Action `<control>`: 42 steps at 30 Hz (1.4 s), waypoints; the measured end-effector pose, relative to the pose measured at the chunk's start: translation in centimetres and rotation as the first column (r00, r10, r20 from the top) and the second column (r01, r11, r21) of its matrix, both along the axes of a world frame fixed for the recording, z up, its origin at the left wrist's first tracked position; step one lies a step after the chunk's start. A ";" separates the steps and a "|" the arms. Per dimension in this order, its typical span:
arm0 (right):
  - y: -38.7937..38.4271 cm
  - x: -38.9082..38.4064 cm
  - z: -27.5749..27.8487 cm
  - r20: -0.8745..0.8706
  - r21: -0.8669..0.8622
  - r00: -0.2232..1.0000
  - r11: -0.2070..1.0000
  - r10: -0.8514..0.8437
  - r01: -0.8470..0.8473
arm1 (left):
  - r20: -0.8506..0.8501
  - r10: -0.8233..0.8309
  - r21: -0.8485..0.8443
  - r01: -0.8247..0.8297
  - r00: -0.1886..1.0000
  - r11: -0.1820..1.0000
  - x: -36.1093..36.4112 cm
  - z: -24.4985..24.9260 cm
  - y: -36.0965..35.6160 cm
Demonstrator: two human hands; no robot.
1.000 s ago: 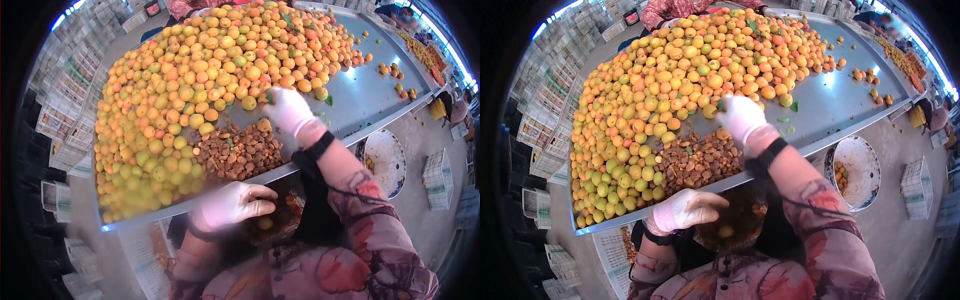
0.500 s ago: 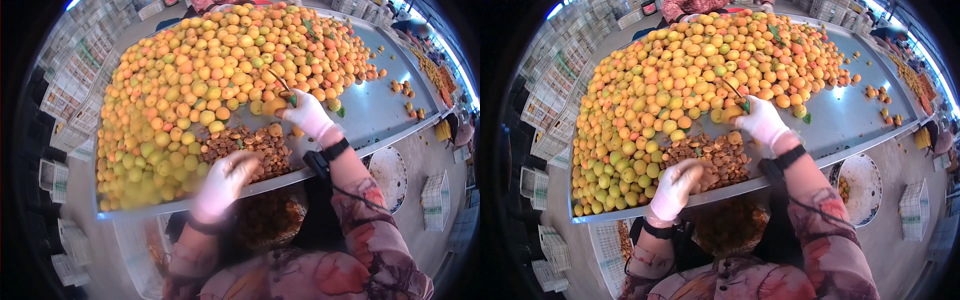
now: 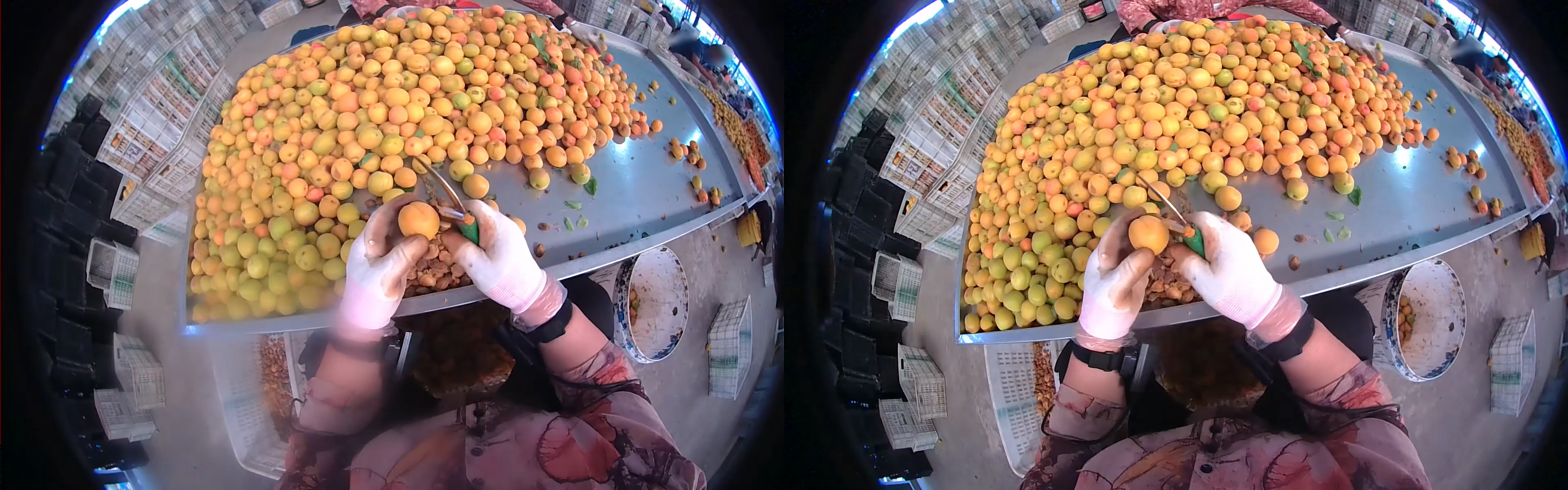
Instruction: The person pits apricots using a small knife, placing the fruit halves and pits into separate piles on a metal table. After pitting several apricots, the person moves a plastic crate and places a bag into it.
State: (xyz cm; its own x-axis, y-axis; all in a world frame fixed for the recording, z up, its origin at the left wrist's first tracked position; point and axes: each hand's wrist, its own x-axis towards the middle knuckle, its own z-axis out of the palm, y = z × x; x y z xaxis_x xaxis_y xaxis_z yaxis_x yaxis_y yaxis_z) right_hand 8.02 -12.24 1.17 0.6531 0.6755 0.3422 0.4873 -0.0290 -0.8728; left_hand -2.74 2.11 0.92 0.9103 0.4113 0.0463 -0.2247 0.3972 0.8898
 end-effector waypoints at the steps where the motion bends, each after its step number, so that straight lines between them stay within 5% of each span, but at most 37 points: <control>1: 0.1 -0.2 -0.1 -0.084 -0.017 0.996 1.000 0.016 -0.018 | -0.017 -0.002 0.075 0.003 1.000 0.997 0.0 0.1 0.2; 2: 0.2 -0.5 -0.2 -0.169 -0.032 0.985 0.999 0.030 -0.036 | -0.034 -0.003 0.150 0.008 0.999 0.989 0.0 0.2 0.3; 9: 0.3 -0.7 0.3 -0.037 -0.084 0.999 0.996 0.023 -0.026 | -0.043 0.068 0.225 -0.056 0.997 0.973 0.2 0.5 0.0; 12: 0.1 -0.8 0.1 0.015 -0.161 1.000 0.987 0.019 -0.016 | -0.097 0.067 0.391 -0.024 0.993 0.920 0.1 0.3 0.4; 20: 0.3 -1.1 -0.6 0.067 -0.223 0.998 0.975 0.021 -0.006 | 0.016 0.030 0.012 -0.030 0.999 0.999 0.3 0.0 -0.4; 24: 0.6 -1.3 -0.9 0.117 -0.310 0.993 0.951 0.018 0.019 | 0.006 0.047 -0.012 -0.047 0.999 0.999 0.5 -0.6 -0.3; 27: 0.8 -1.7 -1.2 0.151 -0.383 0.989 0.922 0.000 0.058 | -0.018 0.103 0.096 -0.101 0.995 0.990 0.4 -1.0 0.0; 29: 0.9 -1.7 -1.6 0.191 -0.376 0.982 0.925 0.012 0.062 | -0.025 0.183 0.455 -0.152 0.983 0.878 0.1 -0.6 0.2; 30: 0.9 -1.7 -1.7 0.230 -0.370 0.973 0.927 0.025 0.064 | -0.026 0.182 0.454 -0.150 0.983 0.878 0.1 -0.3 0.1; 32: 0.6 -1.4 -1.2 0.220 -0.408 0.974 0.912 0.056 0.040 | -0.021 0.167 0.257 -0.156 0.986 0.954 0.0 0.3 -0.1; 36: 0.3 -1.2 -0.3 0.136 -0.522 0.986 0.853 0.097 -0.012 | 0.047 0.195 0.350 -0.199 0.980 0.915 0.2 0.3 0.0; 42: 1.2 -1.9 -1.1 0.135 -0.441 0.990 0.897 0.045 0.020 | -0.001 0.162 -0.032 -0.162 0.987 0.986 1.0 -1.4 -0.7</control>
